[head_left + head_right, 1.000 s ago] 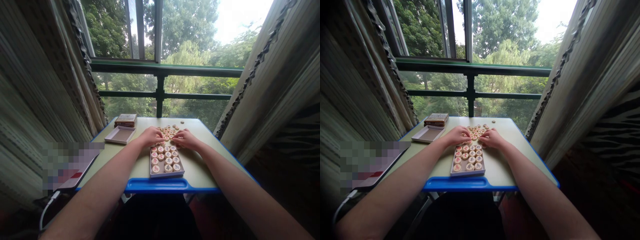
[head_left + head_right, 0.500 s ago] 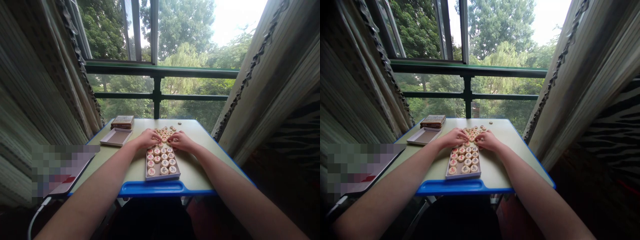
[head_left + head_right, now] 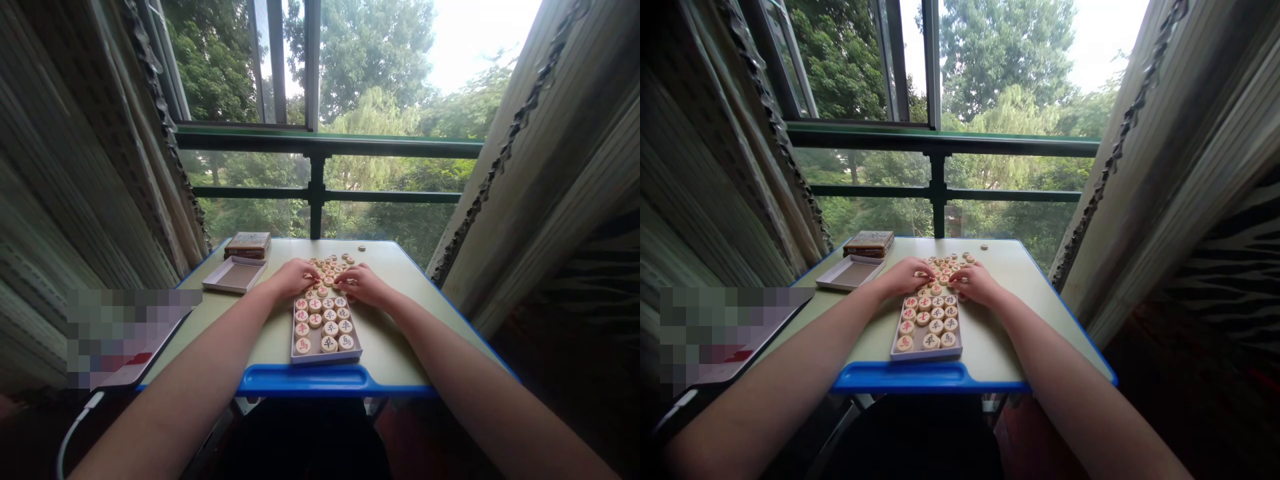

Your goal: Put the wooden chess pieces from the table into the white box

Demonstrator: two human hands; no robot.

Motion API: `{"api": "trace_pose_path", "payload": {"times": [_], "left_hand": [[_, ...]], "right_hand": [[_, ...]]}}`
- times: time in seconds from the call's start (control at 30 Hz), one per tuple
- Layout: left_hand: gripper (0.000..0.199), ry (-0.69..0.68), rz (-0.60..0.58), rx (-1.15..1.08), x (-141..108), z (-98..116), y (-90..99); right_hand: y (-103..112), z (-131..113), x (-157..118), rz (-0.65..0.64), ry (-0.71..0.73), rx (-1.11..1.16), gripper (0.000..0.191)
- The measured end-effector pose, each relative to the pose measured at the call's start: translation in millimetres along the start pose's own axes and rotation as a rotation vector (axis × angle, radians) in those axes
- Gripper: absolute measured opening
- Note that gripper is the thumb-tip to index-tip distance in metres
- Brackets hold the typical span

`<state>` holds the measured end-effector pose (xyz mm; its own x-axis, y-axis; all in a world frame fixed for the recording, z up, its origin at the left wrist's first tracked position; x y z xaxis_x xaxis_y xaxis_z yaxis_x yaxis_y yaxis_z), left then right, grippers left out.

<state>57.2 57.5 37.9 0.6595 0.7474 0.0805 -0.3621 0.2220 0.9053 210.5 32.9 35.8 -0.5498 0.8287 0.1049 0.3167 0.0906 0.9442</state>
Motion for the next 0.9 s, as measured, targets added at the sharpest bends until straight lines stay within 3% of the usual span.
{"api": "trace_pose_path", "payload": {"times": [0.37, 0.67, 0.9], "left_hand": [[0.02, -0.005, -0.037, -0.05, 0, -1, -2.6], [0.019, 0.017, -0.011, -0.074, 0, -4, -2.8], [0.019, -0.064, -0.054, -0.069, -3, 10, -0.6]], "right_hand": [[7, -5, -6, 0.015, -0.101, 0.038, 0.01], [8, -1, -7, 0.055, -0.14, 0.048, 0.016], [6, -2, -6, -0.011, -0.125, 0.018, 0.015]]}}
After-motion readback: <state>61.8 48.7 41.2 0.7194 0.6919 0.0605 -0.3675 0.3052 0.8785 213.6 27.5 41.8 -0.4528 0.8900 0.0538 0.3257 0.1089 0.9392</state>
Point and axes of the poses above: each hand's wrist, its own x-axis towards the middle knuckle, its own y-axis out of the back of the hand, z = x × y, the point moved 6 cm from there along x, towards the middle knuckle, and after that the axes turned 12 degrees about -z, right-handed, at the moved point
